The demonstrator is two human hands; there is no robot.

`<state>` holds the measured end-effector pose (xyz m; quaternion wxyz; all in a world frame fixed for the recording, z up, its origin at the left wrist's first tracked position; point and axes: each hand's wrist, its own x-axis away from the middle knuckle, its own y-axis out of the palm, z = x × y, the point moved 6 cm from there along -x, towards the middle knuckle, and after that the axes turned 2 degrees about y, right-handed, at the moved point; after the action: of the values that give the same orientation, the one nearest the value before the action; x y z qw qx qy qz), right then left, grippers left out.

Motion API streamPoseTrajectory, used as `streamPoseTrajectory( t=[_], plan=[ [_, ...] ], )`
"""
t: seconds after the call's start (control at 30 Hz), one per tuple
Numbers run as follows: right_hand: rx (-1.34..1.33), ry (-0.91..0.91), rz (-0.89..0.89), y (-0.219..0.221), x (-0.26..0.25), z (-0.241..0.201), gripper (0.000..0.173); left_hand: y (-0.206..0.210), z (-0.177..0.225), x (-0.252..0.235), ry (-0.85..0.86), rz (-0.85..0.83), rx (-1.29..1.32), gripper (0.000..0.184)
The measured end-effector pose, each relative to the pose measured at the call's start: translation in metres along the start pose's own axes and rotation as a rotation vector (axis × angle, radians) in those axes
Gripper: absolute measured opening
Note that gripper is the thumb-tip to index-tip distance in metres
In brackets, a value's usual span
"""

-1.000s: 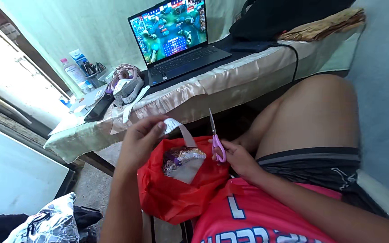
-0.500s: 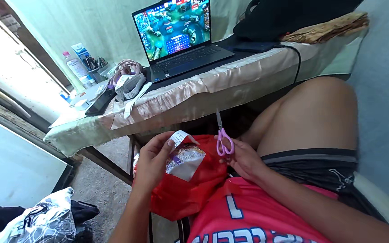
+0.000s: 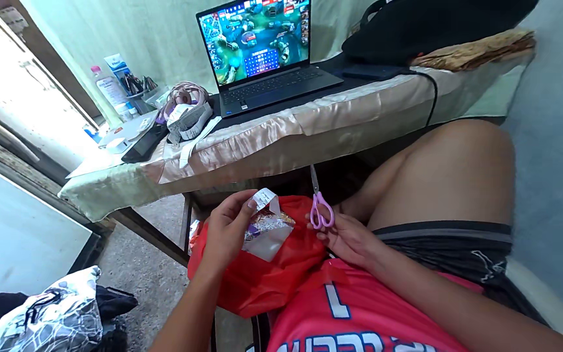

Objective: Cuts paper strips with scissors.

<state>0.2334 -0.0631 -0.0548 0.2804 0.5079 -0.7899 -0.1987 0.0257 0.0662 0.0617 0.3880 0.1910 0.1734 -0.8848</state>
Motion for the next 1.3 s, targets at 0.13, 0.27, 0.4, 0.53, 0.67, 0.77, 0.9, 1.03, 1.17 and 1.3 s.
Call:
streamPoseTrajectory(
  t=[0.13, 0.27, 0.4, 0.53, 0.67, 0.77, 0.9, 1.03, 1.17, 1.3],
  plan=[
    [-0.110, 0.061, -0.117, 0.013, 0.005, -0.001, 0.031, 0.001, 0.001, -0.001, 0.016, 0.006, 0.020, 0.026],
    [-0.204, 0.056, -0.250, 0.022, 0.009, -0.003, 0.039, 0.002, 0.003, 0.001, 0.024, -0.006, 0.028, 0.026],
    [-0.187, 0.013, -0.367, 0.023, 0.010, -0.002, 0.049, 0.003, 0.004, 0.002, 0.023, -0.023, 0.039, 0.026],
    [-0.016, 0.005, -0.312, 0.025, 0.014, -0.003, 0.033, 0.005, 0.007, 0.003, 0.045, -0.039, 0.066, 0.025],
    [-0.079, 0.048, -0.227, 0.027, 0.017, -0.002, 0.033, 0.010, 0.010, 0.004, 0.075, -0.089, 0.085, 0.026],
    [-0.110, 0.098, -0.393, 0.030, 0.019, -0.002, 0.048, 0.014, 0.007, 0.005, 0.068, -0.105, 0.074, 0.026],
    [-0.159, 0.107, -0.556, 0.038, 0.025, -0.004, 0.050, 0.021, 0.005, 0.009, -0.012, -0.194, 0.029, 0.026],
    [-0.238, 0.027, -0.548, 0.040, 0.023, -0.012, 0.043, 0.030, 0.011, 0.017, -0.024, -0.390, -0.051, 0.025],
    [-0.270, 0.003, -0.528, 0.040, 0.023, -0.015, 0.043, 0.045, 0.014, 0.028, -0.017, -0.620, -0.153, 0.024],
    [-0.278, 0.012, -0.484, 0.037, 0.022, -0.010, 0.042, 0.047, 0.011, 0.029, -0.031, -0.619, -0.195, 0.024]
  ],
)
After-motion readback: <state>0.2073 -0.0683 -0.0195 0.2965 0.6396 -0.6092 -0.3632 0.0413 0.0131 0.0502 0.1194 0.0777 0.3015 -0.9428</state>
